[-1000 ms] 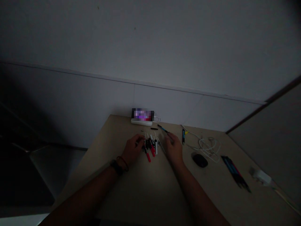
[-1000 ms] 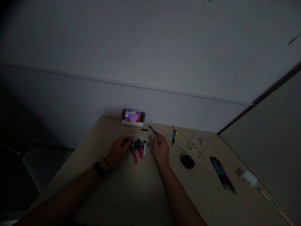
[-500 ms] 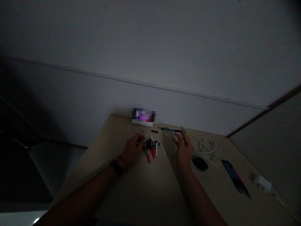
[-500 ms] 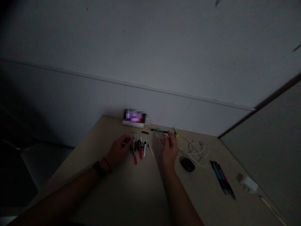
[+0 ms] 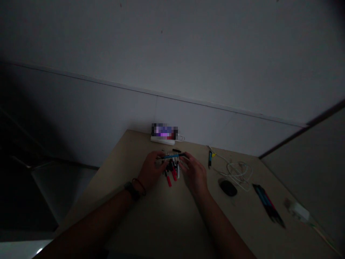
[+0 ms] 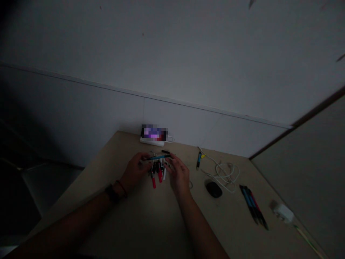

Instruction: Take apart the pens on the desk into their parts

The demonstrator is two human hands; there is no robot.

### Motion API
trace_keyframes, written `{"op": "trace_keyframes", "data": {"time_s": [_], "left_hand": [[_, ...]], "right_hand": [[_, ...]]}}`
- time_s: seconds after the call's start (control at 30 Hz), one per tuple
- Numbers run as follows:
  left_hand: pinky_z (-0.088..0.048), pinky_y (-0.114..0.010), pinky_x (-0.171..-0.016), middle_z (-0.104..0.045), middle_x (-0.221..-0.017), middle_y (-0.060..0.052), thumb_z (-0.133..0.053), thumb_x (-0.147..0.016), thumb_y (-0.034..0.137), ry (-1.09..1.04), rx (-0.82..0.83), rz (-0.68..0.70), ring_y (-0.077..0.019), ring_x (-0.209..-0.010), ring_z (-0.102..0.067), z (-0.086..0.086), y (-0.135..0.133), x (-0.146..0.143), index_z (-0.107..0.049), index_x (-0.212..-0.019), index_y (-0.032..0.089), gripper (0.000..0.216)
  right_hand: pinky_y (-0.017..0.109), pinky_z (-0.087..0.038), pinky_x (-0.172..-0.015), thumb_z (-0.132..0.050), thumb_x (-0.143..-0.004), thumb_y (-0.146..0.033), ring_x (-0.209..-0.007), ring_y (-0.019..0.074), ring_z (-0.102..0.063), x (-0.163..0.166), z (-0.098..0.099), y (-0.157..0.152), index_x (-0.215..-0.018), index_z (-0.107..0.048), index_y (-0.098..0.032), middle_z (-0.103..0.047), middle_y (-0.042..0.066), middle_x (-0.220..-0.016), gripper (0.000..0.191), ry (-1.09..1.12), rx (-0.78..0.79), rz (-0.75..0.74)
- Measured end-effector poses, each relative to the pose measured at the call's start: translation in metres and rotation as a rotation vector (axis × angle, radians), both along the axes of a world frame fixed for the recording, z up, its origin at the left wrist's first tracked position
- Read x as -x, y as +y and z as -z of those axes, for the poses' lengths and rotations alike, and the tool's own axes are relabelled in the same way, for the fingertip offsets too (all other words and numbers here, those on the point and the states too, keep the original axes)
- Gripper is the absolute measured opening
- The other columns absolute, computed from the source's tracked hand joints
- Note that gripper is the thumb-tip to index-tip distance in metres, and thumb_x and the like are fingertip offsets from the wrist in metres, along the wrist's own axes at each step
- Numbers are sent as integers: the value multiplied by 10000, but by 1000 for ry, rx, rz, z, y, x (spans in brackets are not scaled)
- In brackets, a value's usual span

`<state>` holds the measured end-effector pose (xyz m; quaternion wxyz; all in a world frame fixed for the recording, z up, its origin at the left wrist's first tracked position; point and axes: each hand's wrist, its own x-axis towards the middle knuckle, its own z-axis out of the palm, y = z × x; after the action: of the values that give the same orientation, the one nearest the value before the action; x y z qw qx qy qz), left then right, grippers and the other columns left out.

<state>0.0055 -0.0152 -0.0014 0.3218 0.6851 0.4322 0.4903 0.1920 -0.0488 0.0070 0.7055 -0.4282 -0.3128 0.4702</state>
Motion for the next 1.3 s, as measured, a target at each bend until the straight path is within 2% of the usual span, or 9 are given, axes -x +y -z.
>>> {"op": "trace_keyframes", "data": {"time_s": [0.2,0.53,0.7,0.83,0.93,1.0,1.07,1.17,1.3], "left_hand": [[-496,-416,-921,-661,-1081,-74,-678,-820,198,81,-114,-15,-242,-1038,-614,3,1,2,-622,-1074,207,260],[-446,-479,-995,-669,-1106,-85,-671,-807,174,193,-220,-78,-278,-1095,-576,-6,-1,4,-670,-1030,219,227],[-450,-474,-989,-692,-1080,-86,-669,-825,161,283,-278,23,-282,-1082,-596,-10,-5,4,-686,-1032,231,219],[-515,-366,-910,-700,-1064,-64,-601,-872,136,241,-200,135,-220,-1003,-647,-7,-8,5,-681,-1064,242,233],[-529,-329,-870,-715,-1039,-45,-599,-915,208,222,-162,139,-203,-969,-668,-6,-9,5,-687,-1089,257,200],[-530,-320,-857,-723,-1021,-43,-612,-927,261,232,-164,151,-202,-945,-677,-6,-9,5,-703,-1100,263,196],[-530,-306,-835,-727,-992,-43,-605,-941,305,262,-171,180,-194,-904,-682,-7,-10,5,-716,-1121,268,215],[-523,-290,-796,-726,-950,-45,-570,-965,348,307,-183,216,-184,-849,-680,-8,-10,4,-721,-1154,269,255],[-518,-290,-787,-726,-951,-48,-552,-973,358,325,-190,264,-184,-847,-679,-9,-11,4,-726,-1141,263,260]], "right_hand": [[429,-600,-855,-723,-800,-392,-1019,260,-711,0,0,-1,-892,-741,-231,-727,89,-1174,187,17,-19,-24],[402,-612,-843,-736,-798,-392,-1011,264,-720,8,-1,-5,-890,-751,-203,-731,104,-1170,211,66,-7,-152],[411,-605,-844,-739,-803,-448,-993,277,-725,17,-2,-12,-949,-764,-174,-738,132,-1140,311,28,50,-354],[387,-598,-812,-755,-786,-474,-907,251,-731,18,-1,-12,-944,-767,-162,-760,126,-1019,350,-6,55,-445],[324,-576,-672,-756,-780,-484,-754,210,-704,17,3,-10,-871,-750,-179,-754,84,-848,318,-87,42,-362],[266,-500,-541,-737,-792,-509,-596,165,-631,16,5,-8,-768,-713,-189,-705,37,-685,322,-205,42,-281],[241,-403,-471,-682,-829,-554,-478,127,-519,14,5,-7,-654,-650,-192,-612,-6,-544,403,-369,39,-219],[246,-359,-492,-598,-874,-605,-463,116,-438,12,3,-9,-551,-560,-199,-503,-32,-472,520,-604,19,-151],[257,-325,-505,-546,-891,-638,-489,121,-418,13,0,-12,-539,-512,-205,-459,-38,-488,559,-730,13,-128]]}}
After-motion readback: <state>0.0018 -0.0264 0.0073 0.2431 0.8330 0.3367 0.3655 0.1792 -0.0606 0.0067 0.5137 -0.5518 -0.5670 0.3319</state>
